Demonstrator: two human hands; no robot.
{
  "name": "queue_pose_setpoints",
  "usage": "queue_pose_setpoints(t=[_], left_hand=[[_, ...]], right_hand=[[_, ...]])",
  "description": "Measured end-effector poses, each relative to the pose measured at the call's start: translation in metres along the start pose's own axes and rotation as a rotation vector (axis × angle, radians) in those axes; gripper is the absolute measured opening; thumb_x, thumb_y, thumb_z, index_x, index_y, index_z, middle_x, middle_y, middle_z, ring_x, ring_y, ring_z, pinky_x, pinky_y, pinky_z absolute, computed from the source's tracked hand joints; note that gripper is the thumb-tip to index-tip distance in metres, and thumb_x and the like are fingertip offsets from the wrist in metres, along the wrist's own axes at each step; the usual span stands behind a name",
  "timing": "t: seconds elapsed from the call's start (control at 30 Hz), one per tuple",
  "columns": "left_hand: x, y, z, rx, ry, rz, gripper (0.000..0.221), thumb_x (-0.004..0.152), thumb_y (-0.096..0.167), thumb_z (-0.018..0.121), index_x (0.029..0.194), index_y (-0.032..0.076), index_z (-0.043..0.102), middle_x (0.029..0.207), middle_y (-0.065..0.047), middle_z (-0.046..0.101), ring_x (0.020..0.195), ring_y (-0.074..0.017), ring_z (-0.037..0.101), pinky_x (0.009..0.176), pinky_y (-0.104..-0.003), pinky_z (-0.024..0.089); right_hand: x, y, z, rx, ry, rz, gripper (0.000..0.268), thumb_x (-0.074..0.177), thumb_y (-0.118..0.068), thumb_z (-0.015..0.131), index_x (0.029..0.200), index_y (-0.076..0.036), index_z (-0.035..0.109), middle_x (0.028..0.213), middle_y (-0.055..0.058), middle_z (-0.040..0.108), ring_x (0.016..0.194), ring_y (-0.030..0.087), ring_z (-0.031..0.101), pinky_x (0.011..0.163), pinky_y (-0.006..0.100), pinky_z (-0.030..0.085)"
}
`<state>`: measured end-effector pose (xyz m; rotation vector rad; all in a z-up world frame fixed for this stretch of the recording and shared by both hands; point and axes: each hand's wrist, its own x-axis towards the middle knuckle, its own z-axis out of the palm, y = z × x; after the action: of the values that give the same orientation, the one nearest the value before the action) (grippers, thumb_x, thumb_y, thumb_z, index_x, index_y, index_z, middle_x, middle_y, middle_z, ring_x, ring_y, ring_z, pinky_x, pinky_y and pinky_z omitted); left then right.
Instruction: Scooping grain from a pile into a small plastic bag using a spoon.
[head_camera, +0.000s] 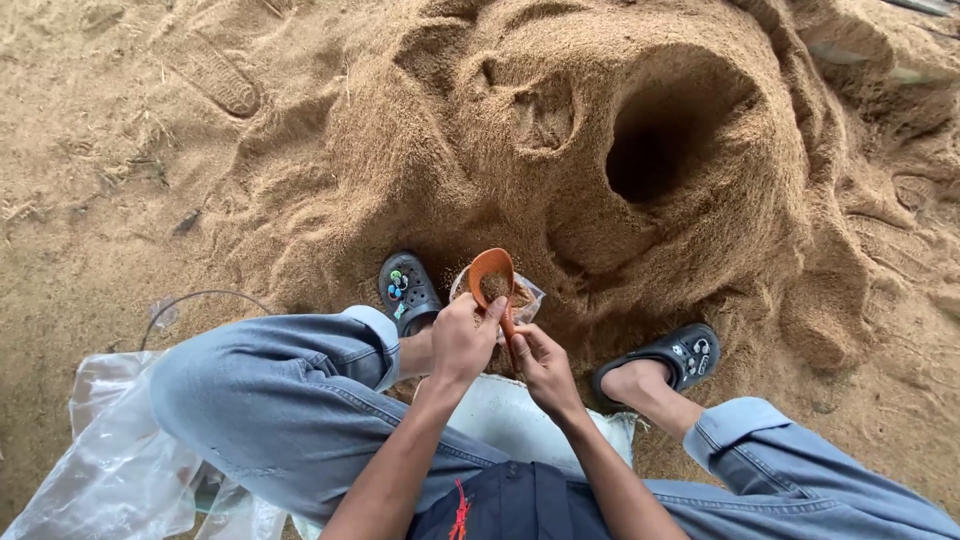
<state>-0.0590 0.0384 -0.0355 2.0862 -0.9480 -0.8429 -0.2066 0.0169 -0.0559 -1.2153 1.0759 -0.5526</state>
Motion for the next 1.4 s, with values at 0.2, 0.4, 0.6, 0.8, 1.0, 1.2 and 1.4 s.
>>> queue_pose_setpoints(t=[0.2,0.4,0.6,0.8,1.0,1.2,1.4], left_hand=[[0.003,0.031,-0.038,-0.191,-0.011,0.064,0.034,0.104,0.035,0.056,0.087,0.01,0.071,0.065,-0.01,0.066,0.064,-0.0322,0.068,0.068,-0.046,0.054],[0.002,0.002,-0.037,0.158,-0.435,-0.144,0.041,0.1,0.053,0.05,0.082,0.019,0.063,0.047,0.004,0.064,0.063,-0.025,0.074,0.073,-0.043,0.056],[-0.005,0.04,-0.067,0.319,-0.575,-0.22,0.029,0.102,0.037,0.048,0.113,0.013,0.06,0.1,-0.028,0.071,0.109,-0.0526,0.064,0.093,-0.059,0.048],[0.005,0.014,-0.045,0.374,-0.526,-0.262,0.025,0.096,0.033,0.056,0.103,0.018,0.075,0.096,-0.019,0.076,0.104,-0.0452,0.069,0.088,-0.055,0.054],[0.018,0.011,-0.03,0.316,-0.477,-0.212,0.026,0.096,0.029,0.055,0.102,0.014,0.076,0.096,-0.02,0.076,0.103,-0.0457,0.07,0.086,-0.056,0.055],[0.028,-0.011,-0.011,0.419,-0.471,-0.253,0.03,0.098,0.033,0.052,0.112,0.018,0.074,0.104,-0.018,0.075,0.105,-0.0417,0.071,0.088,-0.053,0.057],[0.032,-0.001,-0.007,0.426,-0.483,-0.25,0.031,0.098,0.032,0.054,0.11,0.012,0.074,0.103,-0.019,0.074,0.105,-0.0419,0.071,0.089,-0.052,0.057]], right_hand=[[0.023,-0.008,-0.021,-0.344,0.243,0.122,0.049,0.089,-0.058,0.076,0.101,-0.018,0.051,0.077,0.004,0.066,0.077,0.026,0.066,0.078,0.045,0.05],[0.04,-0.03,-0.02,-0.591,0.217,0.019,0.017,0.095,-0.031,0.069,0.096,-0.016,0.063,0.064,0.004,0.065,0.064,0.028,0.066,0.067,0.044,0.048],[0.041,-0.037,-0.025,-0.471,0.219,-0.131,0.015,0.099,-0.016,0.064,0.085,-0.011,0.07,0.059,0.006,0.063,0.056,0.02,0.057,0.059,0.033,0.045],[0.041,-0.028,-0.023,-0.392,0.236,-0.204,0.015,0.099,-0.015,0.066,0.085,-0.01,0.069,0.059,0.007,0.058,0.055,0.018,0.053,0.056,0.033,0.043],[0.043,-0.022,-0.021,-0.373,0.205,-0.244,0.017,0.101,-0.014,0.063,0.086,-0.011,0.069,0.06,0.008,0.059,0.056,0.017,0.053,0.056,0.032,0.045],[0.044,-0.011,-0.021,-0.386,0.165,-0.264,0.019,0.102,-0.012,0.06,0.085,-0.009,0.068,0.06,0.01,0.058,0.055,0.019,0.052,0.054,0.035,0.044],[0.032,-0.049,-0.012,-0.381,0.214,-0.25,0.019,0.101,-0.015,0.062,0.084,-0.01,0.067,0.057,0.009,0.058,0.053,0.019,0.053,0.053,0.034,0.045]])
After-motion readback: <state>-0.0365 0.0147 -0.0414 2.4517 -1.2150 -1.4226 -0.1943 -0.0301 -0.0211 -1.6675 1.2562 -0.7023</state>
